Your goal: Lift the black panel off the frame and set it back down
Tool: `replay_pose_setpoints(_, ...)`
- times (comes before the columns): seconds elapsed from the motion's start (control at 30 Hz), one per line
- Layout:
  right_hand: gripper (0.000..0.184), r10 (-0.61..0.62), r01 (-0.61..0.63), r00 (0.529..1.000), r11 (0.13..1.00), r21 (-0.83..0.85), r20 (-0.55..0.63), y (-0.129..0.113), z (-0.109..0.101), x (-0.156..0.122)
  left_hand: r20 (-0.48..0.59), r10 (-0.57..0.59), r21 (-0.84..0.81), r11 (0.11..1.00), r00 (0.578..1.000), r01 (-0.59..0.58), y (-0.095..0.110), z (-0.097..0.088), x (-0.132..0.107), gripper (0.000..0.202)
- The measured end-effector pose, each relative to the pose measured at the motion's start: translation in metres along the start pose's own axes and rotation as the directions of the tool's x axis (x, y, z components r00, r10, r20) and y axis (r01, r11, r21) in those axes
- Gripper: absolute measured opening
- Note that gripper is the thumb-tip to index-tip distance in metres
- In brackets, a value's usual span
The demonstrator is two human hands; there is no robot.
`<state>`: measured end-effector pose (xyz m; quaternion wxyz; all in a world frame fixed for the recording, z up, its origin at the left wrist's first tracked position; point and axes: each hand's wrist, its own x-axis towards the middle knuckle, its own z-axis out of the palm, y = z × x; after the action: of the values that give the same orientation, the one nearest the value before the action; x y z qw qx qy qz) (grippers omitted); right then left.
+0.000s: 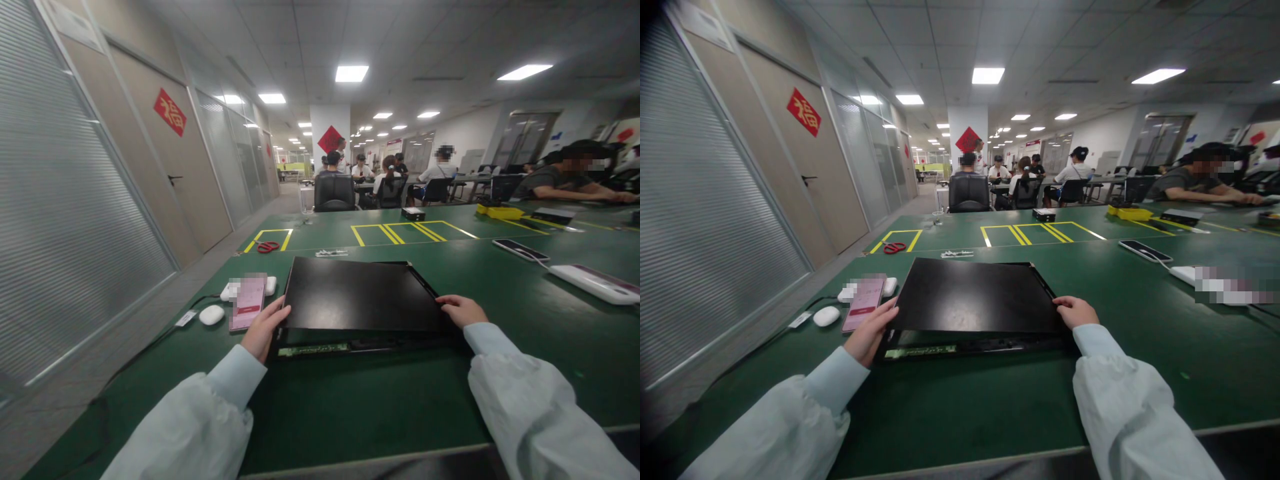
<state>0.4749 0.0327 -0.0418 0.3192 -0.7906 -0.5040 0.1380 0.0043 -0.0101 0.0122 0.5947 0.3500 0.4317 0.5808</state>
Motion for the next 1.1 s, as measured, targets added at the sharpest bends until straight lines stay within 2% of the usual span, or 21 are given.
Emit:
replay_pose_setpoints(0.37,0.027,0.005,-0.005,1.000,1.000,0.005,-0.008,-0.0018,-0.0004,-0.0018,0.047,0.060,0.042,0.997,0.997,-0.062,-0.0039,-0.0048,0.0032,0.061)
replay_pose_setpoints(0.6,0.029,0.024,-0.024,0.999,1.000,-0.013,0.023,-0.0051,-0.0022,-0.0038,0.054,0.043,0.033,0.998,0.998,-0.044,-0.0044,-0.0056,0.0041,0.064)
replay_pose_setpoints(1.1,0.026,0.002,-0.002,1.000,1.000,-0.009,-0.020,-0.0074,-0.0024,-0.0064,0.057,0.033,0.058,0.998,0.998,-0.036,-0.0040,-0.0060,0.0035,0.069)
